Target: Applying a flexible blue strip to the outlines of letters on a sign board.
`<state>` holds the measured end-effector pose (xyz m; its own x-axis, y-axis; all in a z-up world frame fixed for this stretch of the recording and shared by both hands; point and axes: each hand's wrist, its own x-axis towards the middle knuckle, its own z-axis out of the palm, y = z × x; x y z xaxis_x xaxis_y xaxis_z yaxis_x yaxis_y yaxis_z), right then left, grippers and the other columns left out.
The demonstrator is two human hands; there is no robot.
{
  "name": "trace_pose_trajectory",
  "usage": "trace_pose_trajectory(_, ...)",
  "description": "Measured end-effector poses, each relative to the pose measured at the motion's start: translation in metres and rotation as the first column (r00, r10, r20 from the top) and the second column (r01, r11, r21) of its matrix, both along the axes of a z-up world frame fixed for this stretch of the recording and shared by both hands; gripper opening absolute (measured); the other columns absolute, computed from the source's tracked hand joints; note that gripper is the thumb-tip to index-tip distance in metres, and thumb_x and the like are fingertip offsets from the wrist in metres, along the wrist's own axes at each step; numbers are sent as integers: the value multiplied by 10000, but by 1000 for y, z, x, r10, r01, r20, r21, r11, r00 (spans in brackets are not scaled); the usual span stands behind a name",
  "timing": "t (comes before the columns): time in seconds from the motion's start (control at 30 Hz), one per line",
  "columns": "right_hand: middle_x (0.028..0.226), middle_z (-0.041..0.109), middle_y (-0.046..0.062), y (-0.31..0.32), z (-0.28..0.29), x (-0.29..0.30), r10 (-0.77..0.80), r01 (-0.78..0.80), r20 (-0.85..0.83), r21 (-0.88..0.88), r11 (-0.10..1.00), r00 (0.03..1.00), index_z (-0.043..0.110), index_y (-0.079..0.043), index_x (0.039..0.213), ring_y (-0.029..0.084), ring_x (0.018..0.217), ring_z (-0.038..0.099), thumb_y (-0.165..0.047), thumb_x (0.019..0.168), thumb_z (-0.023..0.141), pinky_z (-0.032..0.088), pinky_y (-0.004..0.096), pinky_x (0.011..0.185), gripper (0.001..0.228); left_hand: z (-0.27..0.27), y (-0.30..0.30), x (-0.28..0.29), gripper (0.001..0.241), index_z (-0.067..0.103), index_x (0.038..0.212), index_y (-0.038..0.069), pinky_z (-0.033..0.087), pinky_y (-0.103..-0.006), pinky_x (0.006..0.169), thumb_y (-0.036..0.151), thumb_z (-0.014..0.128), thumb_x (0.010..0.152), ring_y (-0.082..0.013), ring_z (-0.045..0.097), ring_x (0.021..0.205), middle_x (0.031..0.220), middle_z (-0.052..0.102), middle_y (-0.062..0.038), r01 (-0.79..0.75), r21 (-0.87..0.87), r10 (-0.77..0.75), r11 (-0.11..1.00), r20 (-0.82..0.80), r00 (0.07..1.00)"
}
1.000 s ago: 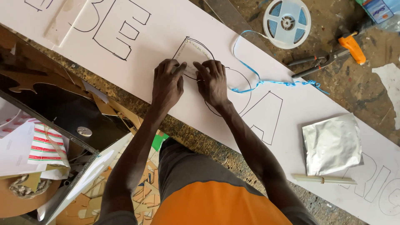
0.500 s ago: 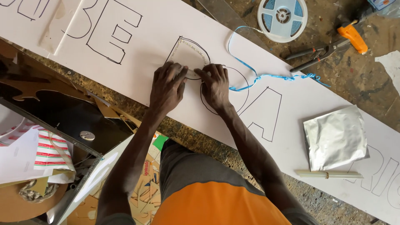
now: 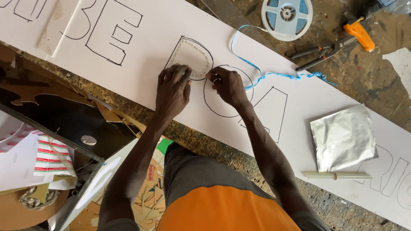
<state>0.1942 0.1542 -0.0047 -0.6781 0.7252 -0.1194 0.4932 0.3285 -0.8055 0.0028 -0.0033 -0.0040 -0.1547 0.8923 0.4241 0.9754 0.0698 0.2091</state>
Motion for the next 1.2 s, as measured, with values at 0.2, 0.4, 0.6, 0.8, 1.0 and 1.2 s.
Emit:
trace_pose_trajectory(0.2,898,822,230,-1,48,-15,-147,-8,-248,-533,846,958,739,62,1259,279,763,865,-97,1112,590,726,363,626,263,-9,0,-3,363,793,1442,121,454,-509,1219,246,698,1115,-283,641,1418,1457,683,-40,12,14,-12,1000,17,1000)
trace_pose_trajectory(0.4,872,806,227,6,11,-26,-155,54,-245,-374,926,957,773,85,1252,280,727,851,88,910,579,725,361,599,393,-5,0,-2,461,701,1553,133,466,-531,1223,254,707,1109,-301,659,1409,1441,678,-58,6,-3,-6,1000,58,998)
trace_pose_trajectory(0.6,897,805,114,-2,12,-20,-89,94,-49,102,990,995,876,-135,1116,380,824,814,-11,922,718,672,526,693,280,-3,-8,2,513,676,1579,109,441,-556,1270,319,721,1113,-325,616,1473,1508,660,-105,28,-18,-28,999,-7,1000)
trace_pose_trajectory(0.8,888,773,58,-11,21,-15,-91,86,2,296,951,996,832,-159,1001,354,859,810,-10,903,746,677,521,771,198,7,-8,5,589,683,1579,109,471,-597,1248,447,755,1101,-354,568,1480,1508,604,-127,53,1,-53,999,-50,997)
trace_pose_trajectory(1.0,890,764,65,-7,8,-15,-100,102,-22,301,948,995,808,-167,985,387,874,806,-24,871,765,660,549,756,188,7,-9,8,612,681,1579,104,440,-656,1256,481,747,1101,-409,547,1509,1531,590,-166,56,-27,-57,998,-26,998)
trace_pose_trajectory(1.2,895,764,69,-8,5,-19,-125,130,-37,324,937,991,810,-158,998,388,869,810,-32,889,776,661,544,745,170,10,2,34,591,730,1463,32,487,-630,1233,423,829,1032,-426,554,1510,1494,593,-173,-36,-22,36,999,-14,999)
